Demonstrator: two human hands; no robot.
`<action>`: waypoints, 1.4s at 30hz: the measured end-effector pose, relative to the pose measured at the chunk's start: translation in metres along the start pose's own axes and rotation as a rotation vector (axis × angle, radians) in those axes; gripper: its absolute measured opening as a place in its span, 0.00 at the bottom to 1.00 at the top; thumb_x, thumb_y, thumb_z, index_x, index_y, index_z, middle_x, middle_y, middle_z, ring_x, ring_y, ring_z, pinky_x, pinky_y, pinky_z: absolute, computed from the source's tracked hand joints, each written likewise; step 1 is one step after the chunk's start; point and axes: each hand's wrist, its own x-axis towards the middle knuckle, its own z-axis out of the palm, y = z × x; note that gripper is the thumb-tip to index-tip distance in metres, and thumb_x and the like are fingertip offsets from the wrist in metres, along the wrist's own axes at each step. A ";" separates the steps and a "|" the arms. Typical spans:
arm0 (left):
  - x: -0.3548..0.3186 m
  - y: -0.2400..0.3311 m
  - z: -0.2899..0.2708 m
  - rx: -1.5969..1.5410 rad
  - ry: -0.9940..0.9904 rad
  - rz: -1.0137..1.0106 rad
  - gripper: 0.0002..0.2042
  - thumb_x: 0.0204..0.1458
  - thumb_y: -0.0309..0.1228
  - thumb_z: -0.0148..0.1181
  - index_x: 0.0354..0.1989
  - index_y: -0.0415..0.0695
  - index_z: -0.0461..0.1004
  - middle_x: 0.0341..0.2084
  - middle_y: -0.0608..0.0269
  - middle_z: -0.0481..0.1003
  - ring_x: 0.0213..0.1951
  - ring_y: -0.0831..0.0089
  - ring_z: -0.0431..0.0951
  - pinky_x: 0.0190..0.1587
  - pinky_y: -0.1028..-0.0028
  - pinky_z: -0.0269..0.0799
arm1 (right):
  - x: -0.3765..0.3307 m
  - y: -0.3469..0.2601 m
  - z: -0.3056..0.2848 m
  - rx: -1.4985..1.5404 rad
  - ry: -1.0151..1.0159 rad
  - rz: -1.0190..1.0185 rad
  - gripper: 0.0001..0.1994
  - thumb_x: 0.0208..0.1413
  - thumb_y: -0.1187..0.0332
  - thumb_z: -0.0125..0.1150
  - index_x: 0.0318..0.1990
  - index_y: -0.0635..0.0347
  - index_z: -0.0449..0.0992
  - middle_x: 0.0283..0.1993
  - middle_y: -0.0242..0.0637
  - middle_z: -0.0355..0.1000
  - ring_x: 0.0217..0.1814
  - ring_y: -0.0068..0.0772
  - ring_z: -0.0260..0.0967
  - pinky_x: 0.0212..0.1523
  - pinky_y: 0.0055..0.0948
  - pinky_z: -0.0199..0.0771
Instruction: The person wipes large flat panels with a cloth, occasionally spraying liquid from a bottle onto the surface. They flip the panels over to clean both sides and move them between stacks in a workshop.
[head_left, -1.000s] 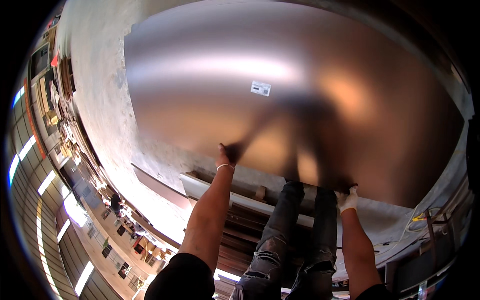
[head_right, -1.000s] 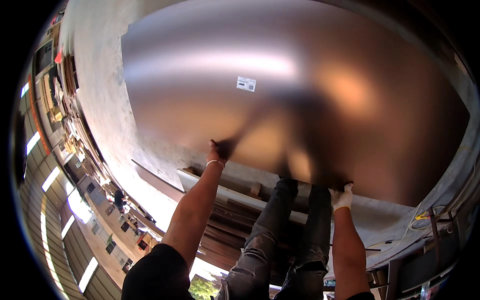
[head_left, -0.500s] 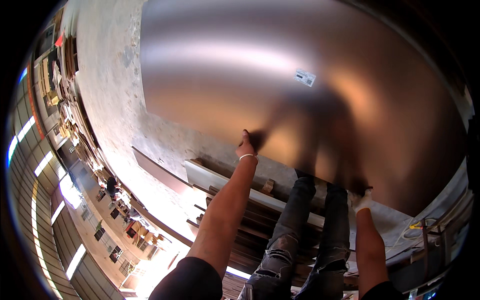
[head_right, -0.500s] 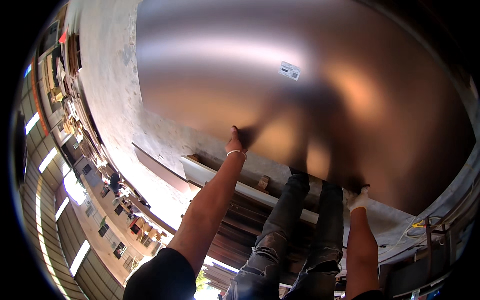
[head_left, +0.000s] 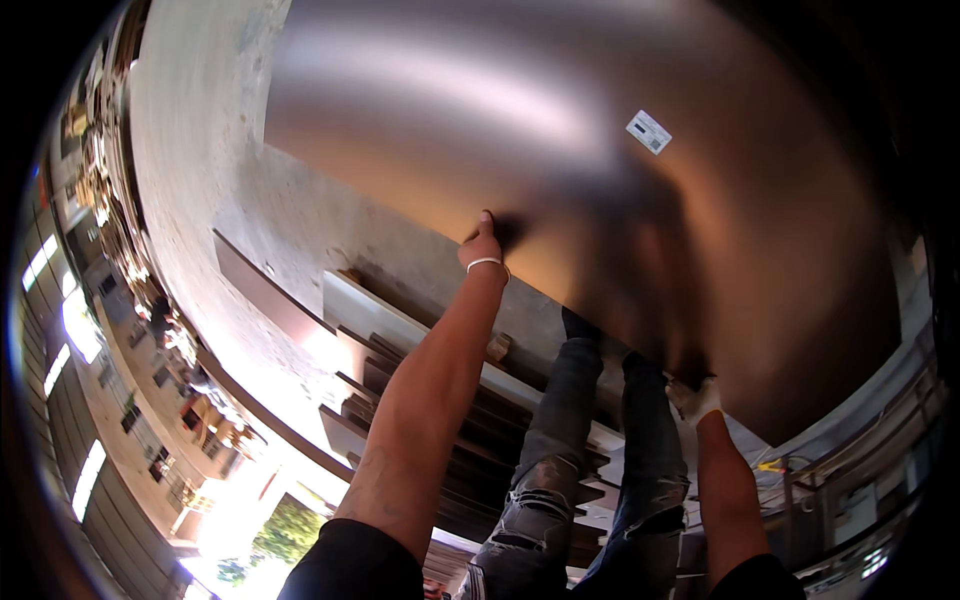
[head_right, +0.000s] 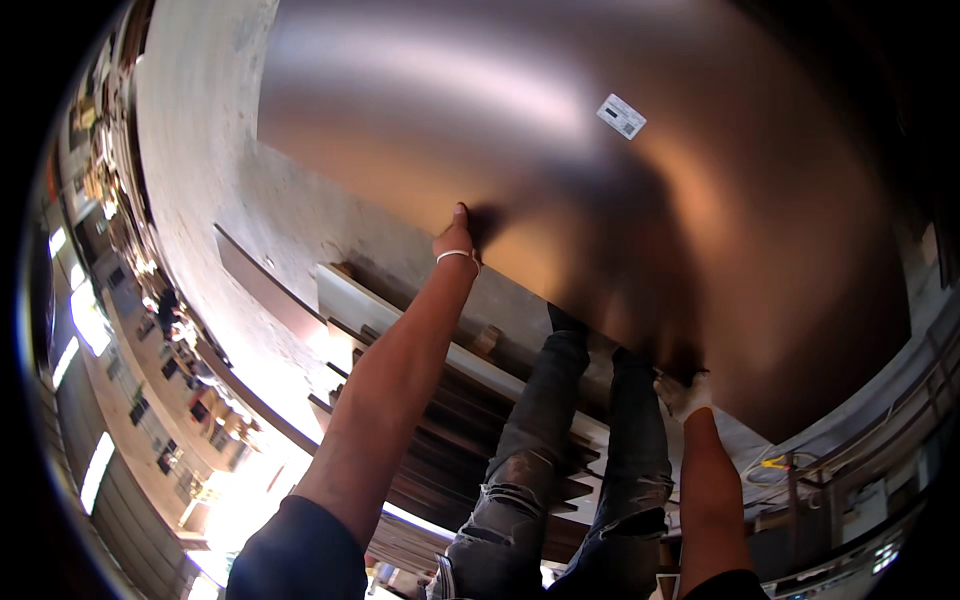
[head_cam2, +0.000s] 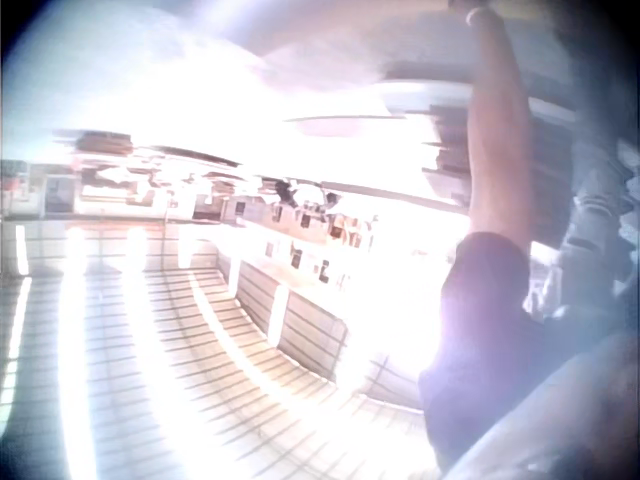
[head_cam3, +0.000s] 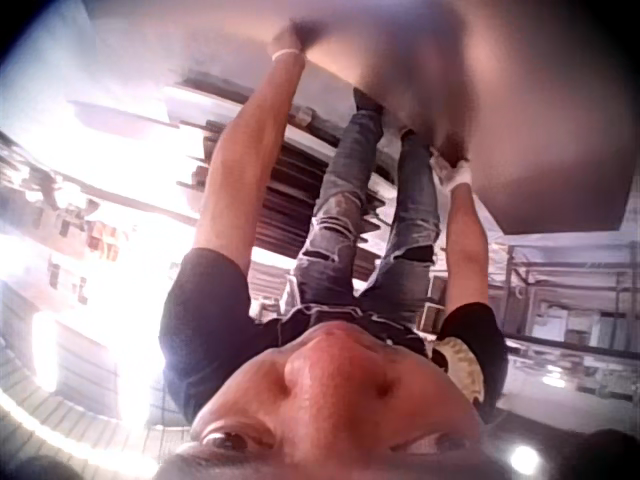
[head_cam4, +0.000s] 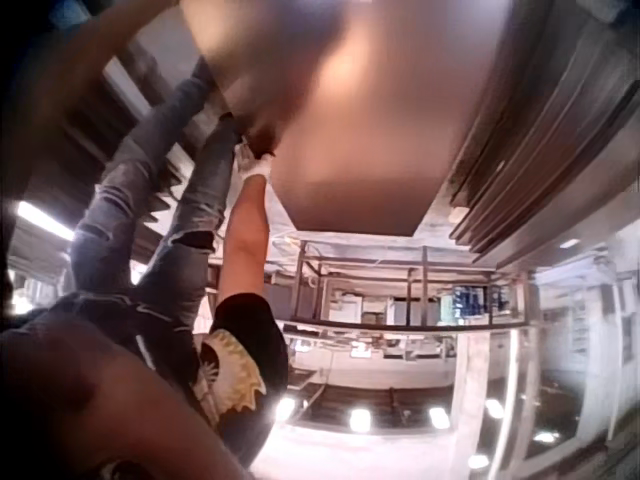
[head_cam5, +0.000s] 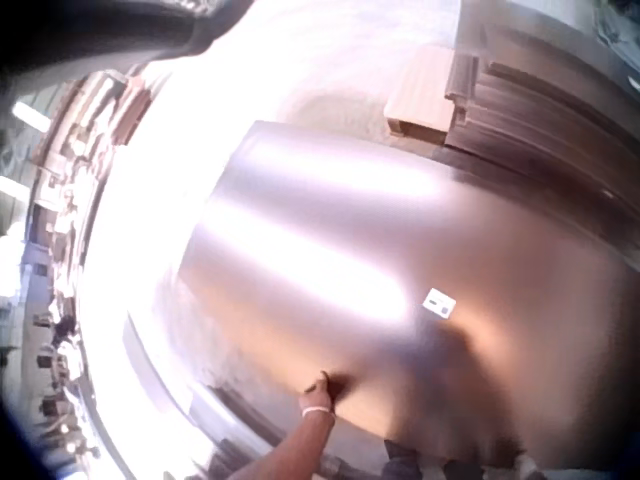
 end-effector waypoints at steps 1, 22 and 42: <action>0.000 -0.001 0.000 -0.013 -0.031 0.023 0.29 0.54 0.39 0.73 0.55 0.26 0.73 0.50 0.48 0.79 0.48 0.58 0.80 0.54 0.63 0.74 | 0.000 -0.005 0.001 -0.067 0.092 -0.004 0.30 0.71 0.44 0.31 0.71 0.53 0.59 0.68 0.46 0.67 0.69 0.50 0.65 0.61 0.47 0.75; -0.392 -0.135 -0.225 0.327 -0.024 0.573 0.16 0.51 0.24 0.57 0.50 0.42 0.77 0.49 0.50 0.79 0.56 0.49 0.76 0.60 0.53 0.69 | -0.148 -0.059 0.116 -1.923 -0.057 -0.786 0.20 0.60 0.70 0.55 0.60 0.64 0.73 0.38 0.42 0.78 0.30 0.33 0.77 0.29 0.35 0.80; -0.446 -0.246 -0.378 0.422 0.536 0.086 0.47 0.45 0.42 0.68 0.73 0.36 0.54 0.76 0.42 0.46 0.78 0.43 0.38 0.75 0.39 0.27 | -0.234 0.463 0.288 -2.463 -0.554 -1.261 0.24 0.58 0.47 0.68 0.39 0.59 0.67 0.36 0.39 0.70 0.31 0.33 0.71 0.29 0.38 0.79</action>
